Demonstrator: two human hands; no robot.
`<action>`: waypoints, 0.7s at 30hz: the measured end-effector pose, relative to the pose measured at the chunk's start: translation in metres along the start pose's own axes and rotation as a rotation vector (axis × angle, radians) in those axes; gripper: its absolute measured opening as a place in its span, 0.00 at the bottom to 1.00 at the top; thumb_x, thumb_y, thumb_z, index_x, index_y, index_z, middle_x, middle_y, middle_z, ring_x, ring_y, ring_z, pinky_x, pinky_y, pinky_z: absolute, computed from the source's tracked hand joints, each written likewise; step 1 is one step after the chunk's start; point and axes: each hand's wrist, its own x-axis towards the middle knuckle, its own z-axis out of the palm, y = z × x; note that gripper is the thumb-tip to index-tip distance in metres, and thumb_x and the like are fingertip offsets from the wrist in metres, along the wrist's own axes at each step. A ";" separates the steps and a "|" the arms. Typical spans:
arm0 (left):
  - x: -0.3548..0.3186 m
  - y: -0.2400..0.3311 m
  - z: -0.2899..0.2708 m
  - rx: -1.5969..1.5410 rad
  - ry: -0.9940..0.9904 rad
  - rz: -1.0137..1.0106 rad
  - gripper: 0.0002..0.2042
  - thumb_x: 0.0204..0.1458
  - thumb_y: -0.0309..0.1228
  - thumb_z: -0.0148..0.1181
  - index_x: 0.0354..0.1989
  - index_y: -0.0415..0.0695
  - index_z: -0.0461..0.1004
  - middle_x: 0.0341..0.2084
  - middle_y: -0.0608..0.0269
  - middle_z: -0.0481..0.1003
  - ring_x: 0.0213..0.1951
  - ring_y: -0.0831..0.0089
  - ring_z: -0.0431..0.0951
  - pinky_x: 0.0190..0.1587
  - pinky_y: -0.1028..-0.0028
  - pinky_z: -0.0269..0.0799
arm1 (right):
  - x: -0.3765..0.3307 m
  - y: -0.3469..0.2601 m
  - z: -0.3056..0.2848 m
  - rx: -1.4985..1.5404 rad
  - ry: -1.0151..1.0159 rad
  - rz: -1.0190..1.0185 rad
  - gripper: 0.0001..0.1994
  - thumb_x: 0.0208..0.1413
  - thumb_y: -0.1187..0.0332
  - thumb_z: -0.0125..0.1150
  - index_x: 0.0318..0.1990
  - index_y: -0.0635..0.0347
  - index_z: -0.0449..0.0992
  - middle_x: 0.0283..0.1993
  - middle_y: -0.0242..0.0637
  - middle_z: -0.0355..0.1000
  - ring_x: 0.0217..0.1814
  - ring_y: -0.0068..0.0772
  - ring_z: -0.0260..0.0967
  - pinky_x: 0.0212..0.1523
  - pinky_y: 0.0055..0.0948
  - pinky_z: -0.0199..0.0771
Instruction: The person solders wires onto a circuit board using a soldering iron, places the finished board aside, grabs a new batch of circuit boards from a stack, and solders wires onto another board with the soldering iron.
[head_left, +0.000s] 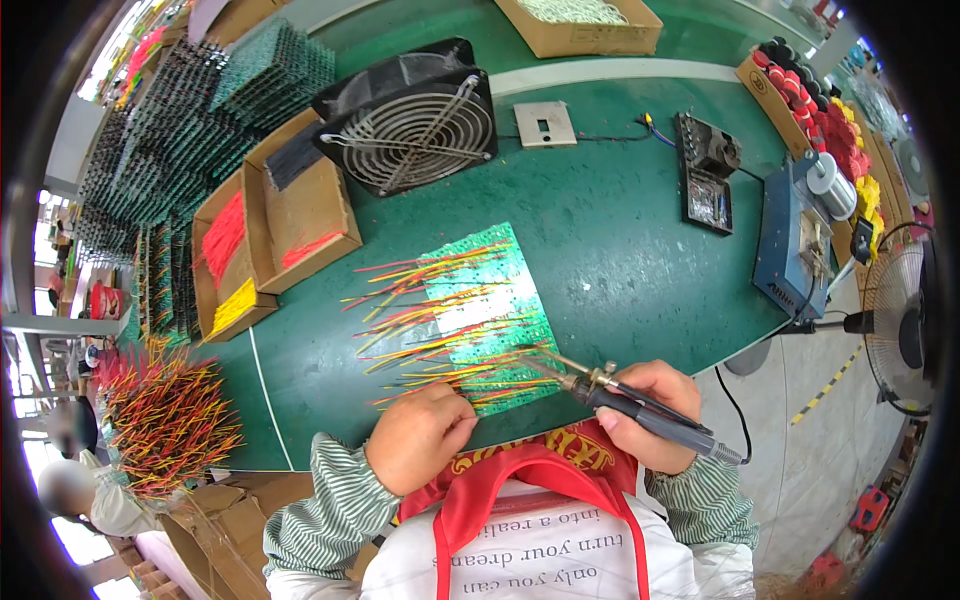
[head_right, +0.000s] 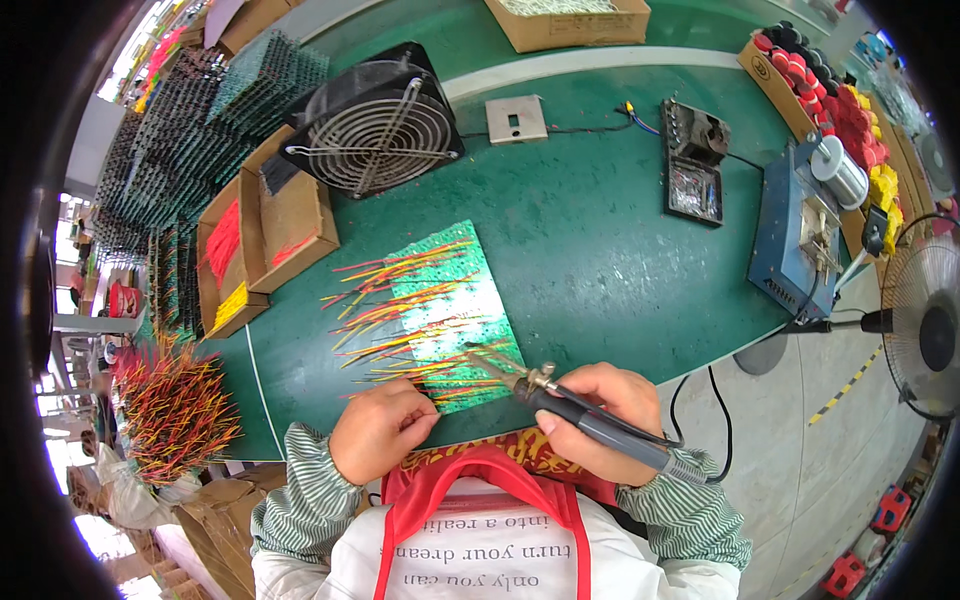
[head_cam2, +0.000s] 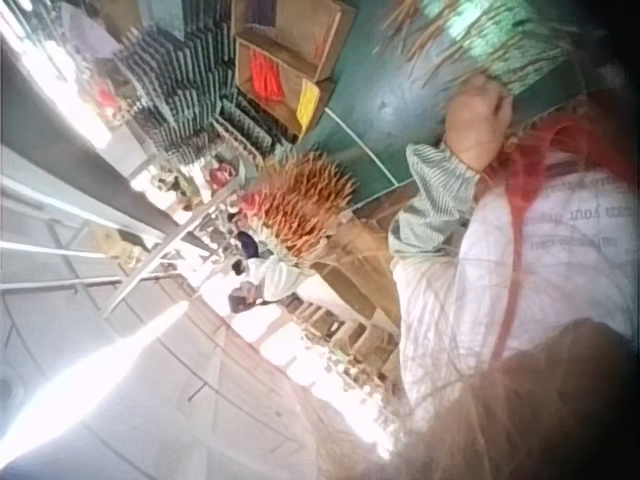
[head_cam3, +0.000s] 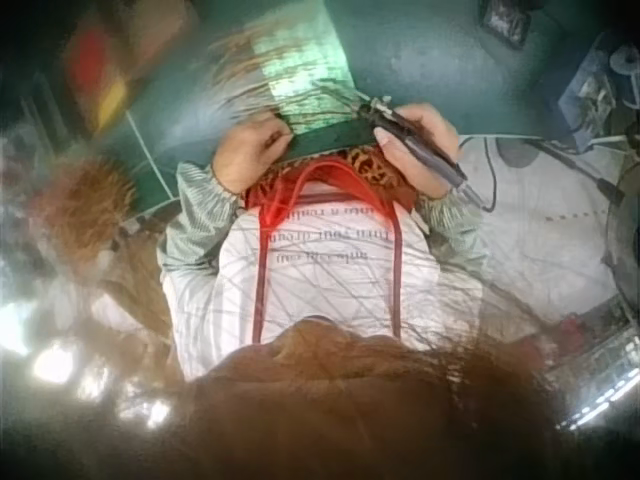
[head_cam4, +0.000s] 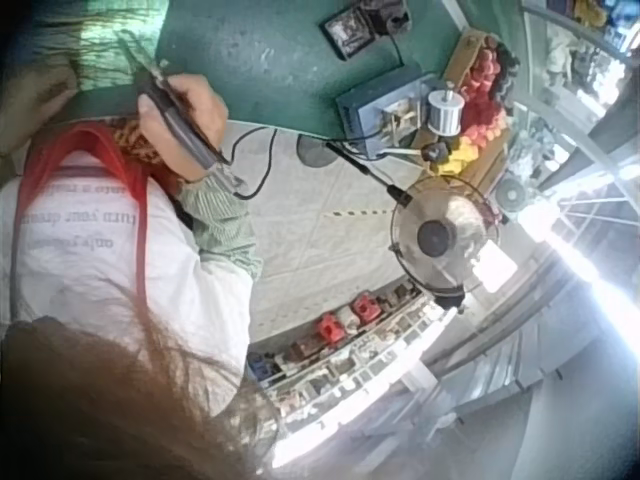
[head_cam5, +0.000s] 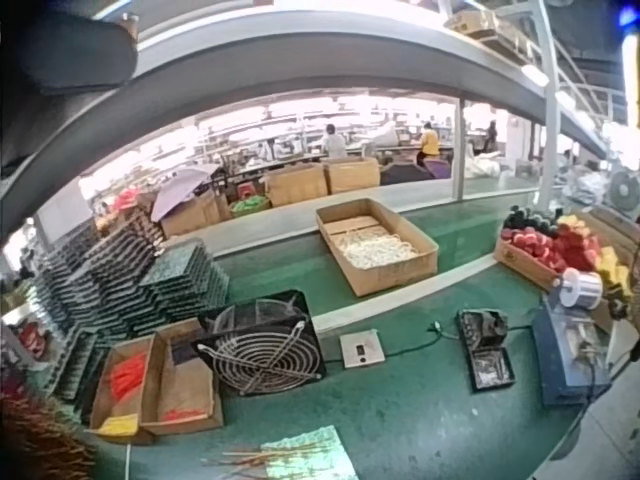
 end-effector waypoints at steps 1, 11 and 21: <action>-0.001 0.001 -0.001 0.012 -0.006 0.016 0.03 0.45 0.26 0.60 0.27 0.40 0.74 0.23 0.57 0.71 0.26 0.61 0.74 0.29 0.67 0.69 | 0.002 0.000 0.003 0.003 0.058 -0.015 0.11 0.42 0.72 0.67 0.32 0.63 0.71 0.27 0.36 0.73 0.23 0.26 0.70 0.25 0.23 0.68; 0.023 -0.061 -0.120 0.231 0.301 -0.178 0.05 0.44 0.29 0.60 0.27 0.40 0.76 0.24 0.54 0.75 0.28 0.59 0.76 0.33 0.66 0.72 | 0.008 0.040 0.024 -0.123 -0.016 -0.160 0.19 0.44 0.68 0.69 0.41 0.62 0.67 0.36 0.45 0.70 0.28 0.37 0.69 0.27 0.28 0.70; 0.101 -0.145 -0.157 0.128 0.118 -0.376 0.09 0.47 0.30 0.64 0.31 0.36 0.76 0.20 0.63 0.73 0.23 0.78 0.71 0.28 0.77 0.68 | 0.015 0.043 0.028 -0.208 -0.121 -0.155 0.19 0.48 0.68 0.65 0.45 0.61 0.63 0.37 0.43 0.73 0.37 0.39 0.70 0.37 0.32 0.72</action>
